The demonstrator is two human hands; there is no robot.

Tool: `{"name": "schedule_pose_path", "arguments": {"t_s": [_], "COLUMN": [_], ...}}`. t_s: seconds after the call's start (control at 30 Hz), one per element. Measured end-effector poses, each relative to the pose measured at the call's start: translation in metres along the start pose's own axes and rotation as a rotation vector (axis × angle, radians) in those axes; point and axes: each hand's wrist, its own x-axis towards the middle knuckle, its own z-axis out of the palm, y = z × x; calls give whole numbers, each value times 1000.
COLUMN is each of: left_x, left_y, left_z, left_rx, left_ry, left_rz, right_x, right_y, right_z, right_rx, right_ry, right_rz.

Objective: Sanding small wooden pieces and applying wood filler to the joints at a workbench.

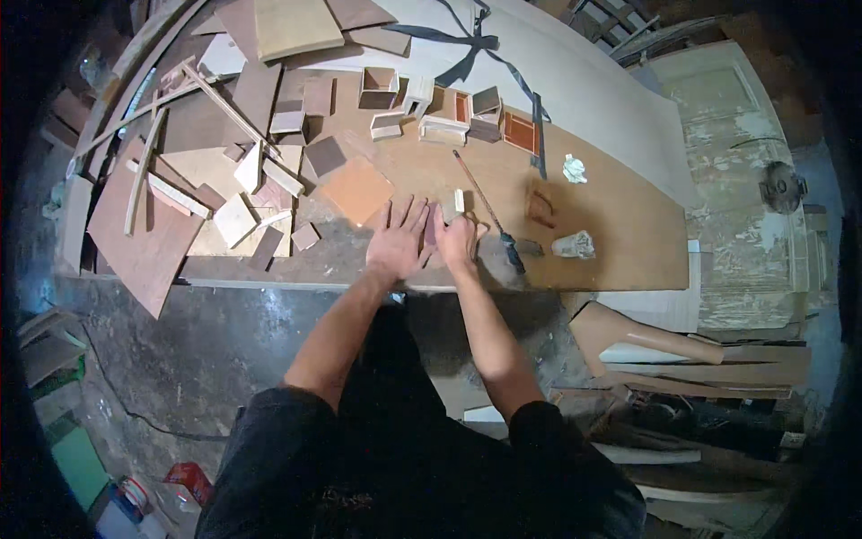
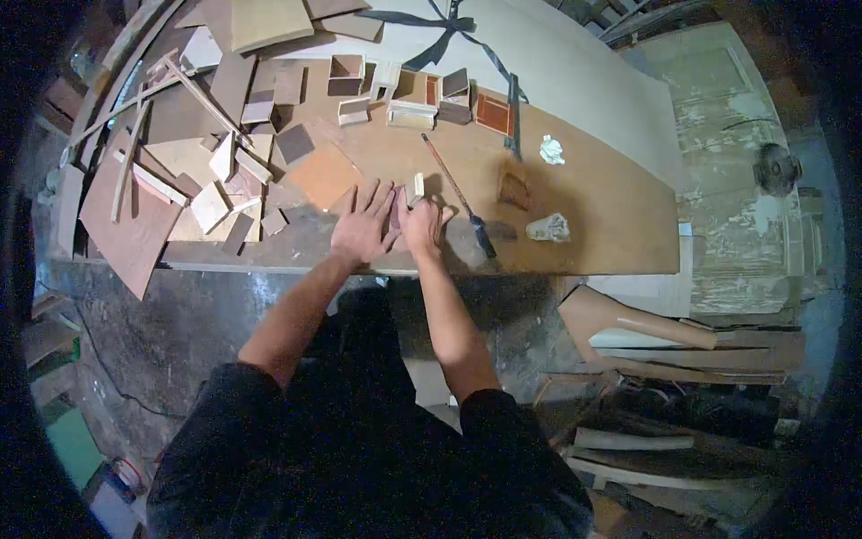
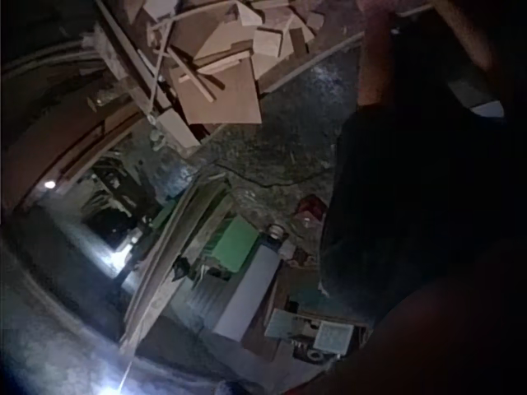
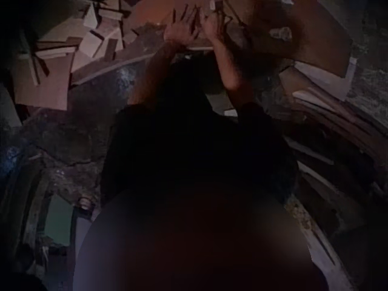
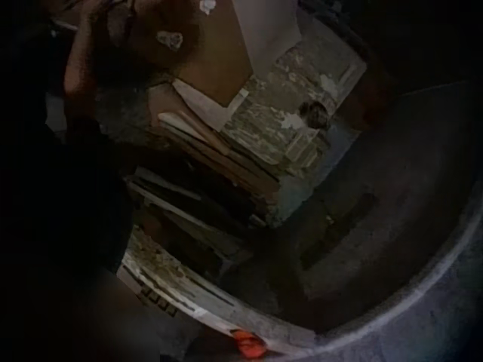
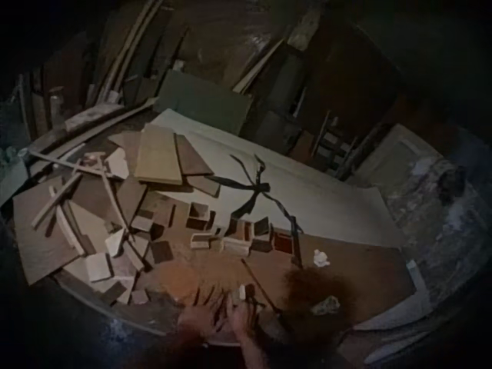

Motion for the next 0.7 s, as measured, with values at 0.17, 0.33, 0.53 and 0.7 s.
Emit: {"name": "schedule_pose_path", "arguments": {"t_s": [0.17, 0.33, 0.53, 0.7], "left_x": [-4, -1, 4, 1], "left_y": [2, -4, 3, -4], "left_z": [3, 2, -1, -1], "left_rx": [-49, 7, -26, -48], "left_ry": [-36, -23, -43, -44], "left_rz": [-39, -16, -19, -51], "right_x": [-22, -25, 16, -15], "right_y": [9, 7, 0, -9], "right_z": [-1, -5, -3, -7], "right_rx": [30, -32, -13, 59], "right_ry": [123, -101, 51, -45], "right_rz": [58, 74, 77, 112]}}
